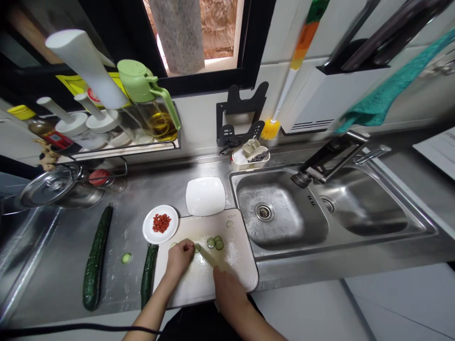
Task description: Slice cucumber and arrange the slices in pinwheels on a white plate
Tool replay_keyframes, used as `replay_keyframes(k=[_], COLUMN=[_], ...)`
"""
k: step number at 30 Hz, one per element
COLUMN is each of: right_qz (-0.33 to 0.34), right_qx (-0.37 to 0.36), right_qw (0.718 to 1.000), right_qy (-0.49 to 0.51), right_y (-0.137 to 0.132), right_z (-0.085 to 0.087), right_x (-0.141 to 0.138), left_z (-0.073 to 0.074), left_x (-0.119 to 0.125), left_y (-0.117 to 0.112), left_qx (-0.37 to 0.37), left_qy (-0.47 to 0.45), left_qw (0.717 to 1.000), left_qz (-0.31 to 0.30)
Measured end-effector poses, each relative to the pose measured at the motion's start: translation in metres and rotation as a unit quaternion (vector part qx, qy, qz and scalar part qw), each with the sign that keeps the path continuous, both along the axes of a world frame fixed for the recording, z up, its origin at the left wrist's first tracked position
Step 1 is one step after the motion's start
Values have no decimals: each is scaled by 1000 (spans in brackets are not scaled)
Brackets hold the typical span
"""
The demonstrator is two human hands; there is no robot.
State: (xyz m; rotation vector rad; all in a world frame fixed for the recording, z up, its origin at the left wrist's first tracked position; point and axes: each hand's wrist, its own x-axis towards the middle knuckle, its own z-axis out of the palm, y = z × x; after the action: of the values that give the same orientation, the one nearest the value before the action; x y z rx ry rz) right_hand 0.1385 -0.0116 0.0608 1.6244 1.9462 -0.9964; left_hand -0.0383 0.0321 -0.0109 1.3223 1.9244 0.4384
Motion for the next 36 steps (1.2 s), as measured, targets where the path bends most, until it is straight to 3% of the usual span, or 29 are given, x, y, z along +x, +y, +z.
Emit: replay_keyframes(k=[9,16,23,31,36], right_qz=[-22,-23,-24,-7,-12], right_qx=[5,-37,-41,-38,-34], right_qw=[1000,999,999,999,999], right_qy=[14,0,-2,-8,-11], right_y=[-19,-22,-21,-24,-25], right_z=[-6,-7,-3,-8,-9], right_x=[25,39,36,38,37], left_z=[-4,-2,-6,-12,-6], left_x=[0,-36,-60,-57,-34], left_y=[-10,-24,-28,-29,-15], left_qx=[36,25,36,122,162], left_qy=[-28,9,57,124,58], left_qw=[999,994,991,982,985], left_qz=[16,104,120,74,-10])
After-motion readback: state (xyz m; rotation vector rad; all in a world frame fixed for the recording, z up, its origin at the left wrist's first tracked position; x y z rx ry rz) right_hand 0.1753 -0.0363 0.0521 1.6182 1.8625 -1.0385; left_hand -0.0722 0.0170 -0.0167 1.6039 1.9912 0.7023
